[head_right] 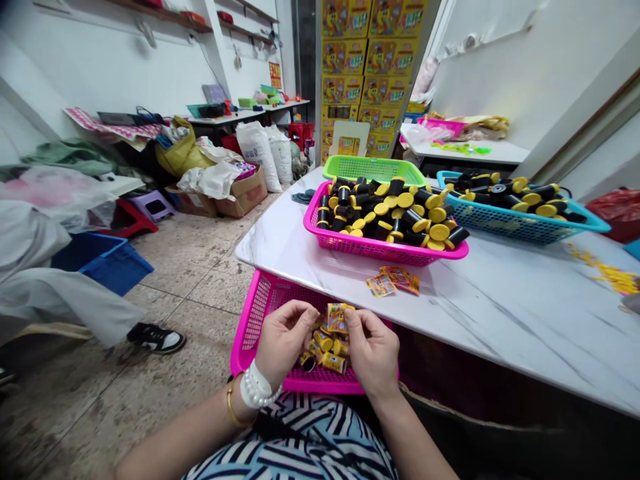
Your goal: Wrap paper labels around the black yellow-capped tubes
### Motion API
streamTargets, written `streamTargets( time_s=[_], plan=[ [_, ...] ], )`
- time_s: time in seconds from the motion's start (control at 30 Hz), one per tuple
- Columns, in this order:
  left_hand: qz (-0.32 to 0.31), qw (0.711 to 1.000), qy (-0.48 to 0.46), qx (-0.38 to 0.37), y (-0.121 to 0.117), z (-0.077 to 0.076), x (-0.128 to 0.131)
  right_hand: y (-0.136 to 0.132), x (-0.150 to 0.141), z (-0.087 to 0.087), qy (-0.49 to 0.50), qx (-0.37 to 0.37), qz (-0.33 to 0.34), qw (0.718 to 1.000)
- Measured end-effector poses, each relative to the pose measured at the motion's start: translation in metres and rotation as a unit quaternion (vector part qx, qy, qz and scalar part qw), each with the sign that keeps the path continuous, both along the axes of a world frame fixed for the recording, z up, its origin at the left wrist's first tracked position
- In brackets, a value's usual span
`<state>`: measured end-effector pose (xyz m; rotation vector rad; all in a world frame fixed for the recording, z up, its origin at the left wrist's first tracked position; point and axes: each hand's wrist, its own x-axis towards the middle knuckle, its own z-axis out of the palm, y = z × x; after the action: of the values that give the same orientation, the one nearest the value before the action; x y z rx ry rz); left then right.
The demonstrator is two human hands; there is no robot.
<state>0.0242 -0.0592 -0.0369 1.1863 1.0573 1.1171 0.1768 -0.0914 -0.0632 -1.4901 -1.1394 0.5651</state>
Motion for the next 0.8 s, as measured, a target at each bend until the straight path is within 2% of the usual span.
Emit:
streamTargets(
  time_s=[0.17, 0.23, 0.33, 0.47, 0.57, 0.63, 0.73, 0.8],
  plan=[
    [-0.005, 0.996, 0.025, 0.083, 0.002, 0.001, 0.001, -0.001, -0.005, -0.004, -0.039, 0.039, 0.03, 0.998],
    [-0.013, 0.995, 0.041, 0.091, 0.002, -0.001, 0.0, 0.0, -0.009, -0.006, -0.065, 0.059, 0.052, 0.995],
    [-0.003, 0.996, 0.05, 0.077, 0.004, -0.005, -0.006, 0.003, -0.016, -0.008, -0.12, 0.092, 0.084, 0.985],
    [0.003, 1.0, 0.025, 0.002, 0.012, -0.011, -0.016, 0.015, -0.018, -0.002, -0.219, 0.122, 0.111, 0.962],
    [-0.006, 0.996, -0.031, -0.081, 0.017, -0.014, -0.022, 0.039, 0.004, 0.019, -0.29, 0.128, 0.074, 0.945],
    [-0.029, 0.988, -0.074, -0.132, 0.02, -0.015, -0.025, 0.063, 0.029, 0.042, -0.328, 0.119, 0.0, 0.937],
    [-0.063, 0.975, -0.129, -0.172, 0.023, -0.013, -0.025, 0.106, 0.069, 0.077, -0.375, 0.061, -0.107, 0.919],
    [-0.079, 0.967, -0.155, -0.188, 0.025, -0.007, -0.023, 0.132, 0.087, 0.093, -0.408, 0.006, -0.115, 0.906]
  ],
)
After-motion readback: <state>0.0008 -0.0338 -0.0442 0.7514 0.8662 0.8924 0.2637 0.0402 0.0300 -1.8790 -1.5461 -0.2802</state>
